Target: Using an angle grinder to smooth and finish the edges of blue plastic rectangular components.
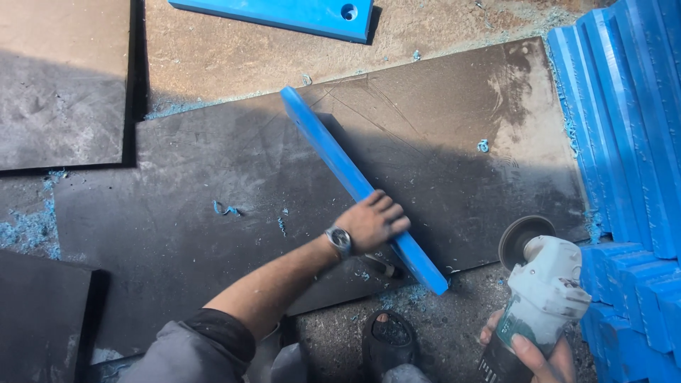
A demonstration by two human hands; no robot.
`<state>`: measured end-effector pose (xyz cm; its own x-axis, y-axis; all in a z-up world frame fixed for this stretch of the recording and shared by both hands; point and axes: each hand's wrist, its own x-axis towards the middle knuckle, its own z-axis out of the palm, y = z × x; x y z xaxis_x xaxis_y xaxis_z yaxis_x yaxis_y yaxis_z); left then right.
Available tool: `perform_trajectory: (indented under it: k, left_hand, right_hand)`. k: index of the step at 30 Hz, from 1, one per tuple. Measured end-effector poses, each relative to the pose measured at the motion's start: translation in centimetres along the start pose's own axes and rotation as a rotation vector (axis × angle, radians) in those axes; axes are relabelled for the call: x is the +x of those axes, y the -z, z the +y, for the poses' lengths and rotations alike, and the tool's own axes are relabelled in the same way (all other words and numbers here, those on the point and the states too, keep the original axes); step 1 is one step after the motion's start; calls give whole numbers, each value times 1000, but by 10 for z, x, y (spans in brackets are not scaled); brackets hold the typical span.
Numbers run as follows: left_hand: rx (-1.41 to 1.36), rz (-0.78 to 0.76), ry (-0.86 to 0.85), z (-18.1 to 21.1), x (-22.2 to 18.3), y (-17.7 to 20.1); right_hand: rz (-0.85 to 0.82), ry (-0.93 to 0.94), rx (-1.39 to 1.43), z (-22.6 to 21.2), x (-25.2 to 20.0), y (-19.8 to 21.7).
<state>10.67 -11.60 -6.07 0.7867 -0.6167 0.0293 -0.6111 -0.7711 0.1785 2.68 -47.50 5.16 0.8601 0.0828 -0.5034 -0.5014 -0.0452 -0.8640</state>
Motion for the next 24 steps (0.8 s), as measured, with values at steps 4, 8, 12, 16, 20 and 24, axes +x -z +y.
perform_trajectory:
  k: [4,8,12,16,20,24]
  left_hand:
    - [82,-14,134,-71,-29,25]
    - [205,-29,98,-78,-46,16]
    - [50,-101,284,-52,-67,14]
    - [-147,-50,536,-16,-79,24]
    - [-156,15,578,-15,-87,29]
    - [-157,-22,726,-34,-124,57]
  right_hand:
    - [60,-20,-27,-7,-3,-19]
    - [-18,-11,-123,-4,-2,-20]
    - [31,27,-129,-3,1,-26]
    - [56,78,-113,-5,9,-37]
    - [80,29,-188,-15,24,-51]
    - [128,40,-224,-27,40,-55]
